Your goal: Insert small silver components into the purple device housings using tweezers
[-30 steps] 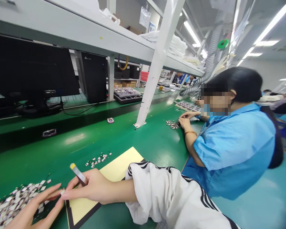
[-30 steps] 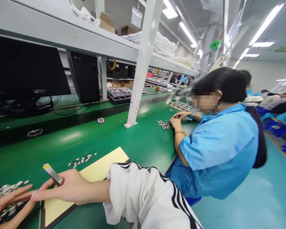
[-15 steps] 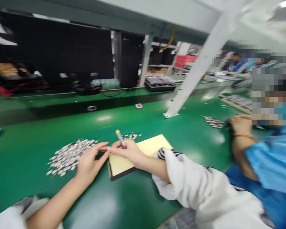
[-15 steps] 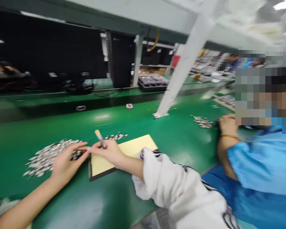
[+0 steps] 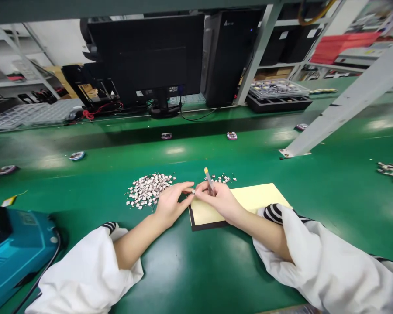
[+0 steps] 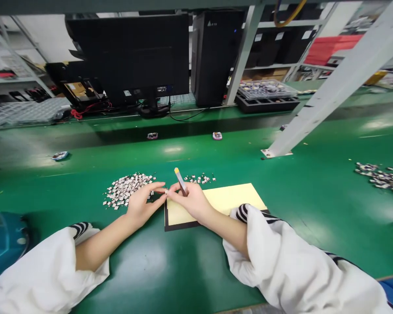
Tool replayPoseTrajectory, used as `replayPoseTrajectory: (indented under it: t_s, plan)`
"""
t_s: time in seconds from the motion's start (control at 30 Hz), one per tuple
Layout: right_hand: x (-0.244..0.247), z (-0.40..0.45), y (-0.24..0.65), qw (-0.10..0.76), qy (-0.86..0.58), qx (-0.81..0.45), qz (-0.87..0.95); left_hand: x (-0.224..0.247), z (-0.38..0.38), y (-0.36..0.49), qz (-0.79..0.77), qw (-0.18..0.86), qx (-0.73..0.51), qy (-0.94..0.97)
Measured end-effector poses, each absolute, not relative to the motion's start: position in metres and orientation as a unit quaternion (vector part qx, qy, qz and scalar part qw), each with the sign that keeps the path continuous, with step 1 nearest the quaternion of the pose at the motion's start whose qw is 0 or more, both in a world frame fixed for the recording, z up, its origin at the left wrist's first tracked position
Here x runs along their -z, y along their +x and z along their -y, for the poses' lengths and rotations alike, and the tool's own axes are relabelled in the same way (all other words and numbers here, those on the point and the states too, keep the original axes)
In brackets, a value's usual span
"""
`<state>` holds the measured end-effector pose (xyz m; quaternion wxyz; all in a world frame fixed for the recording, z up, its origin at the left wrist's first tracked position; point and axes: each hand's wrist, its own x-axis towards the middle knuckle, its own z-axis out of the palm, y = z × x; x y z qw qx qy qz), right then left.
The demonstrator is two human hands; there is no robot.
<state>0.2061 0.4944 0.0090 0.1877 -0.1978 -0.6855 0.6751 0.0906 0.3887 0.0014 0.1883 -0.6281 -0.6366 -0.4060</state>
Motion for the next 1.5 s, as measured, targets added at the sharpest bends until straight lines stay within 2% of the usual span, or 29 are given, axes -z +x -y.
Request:
replayPoseTrajectory:
  t_s: [0.3,0.57,0.7,0.8,1.0,1.17,1.33,1.47,1.5]
  plan:
    - [-0.009,-0.492,0.204,0.206,-0.219,-0.668,0.681,-0.002,-0.389,0.095,0.629,0.195,0.386,-0.646]
    - [-0.017,-0.494,0.208,0.202,-0.221,-0.681,0.669,0.0,-0.386,0.094,0.651,0.067,0.481,-0.583]
    - [-0.02,-0.496,0.206,0.187,-0.212,-0.645,0.71,0.001,-0.386,0.096,0.658,0.049,0.485,-0.574]
    - [-0.021,-0.508,0.203,0.171,-0.21,-0.591,0.759,-0.011,-0.386,0.089,0.666,0.023,0.421,-0.615]
    - [-0.023,-0.551,0.203,0.16,-0.247,-0.415,0.861,-0.04,-0.381,0.048,0.746,0.009,0.128,-0.654]
    - [-0.024,-0.538,0.202,0.166,-0.183,-0.314,0.917,-0.03,-0.383,0.046,0.764,0.023,0.07,-0.641]
    - [-0.025,-0.493,0.213,0.121,-0.051,-0.204,0.97,-0.031,-0.385,0.053,0.739,0.034,0.091,-0.666]
    - [-0.017,-0.476,0.222,0.078,0.045,-0.079,0.993,-0.014,-0.384,0.038,0.696,0.035,0.207,-0.686]
    - [-0.013,-0.476,0.223,0.07,0.067,-0.048,0.994,-0.004,-0.387,0.03,0.708,0.032,0.281,-0.647]
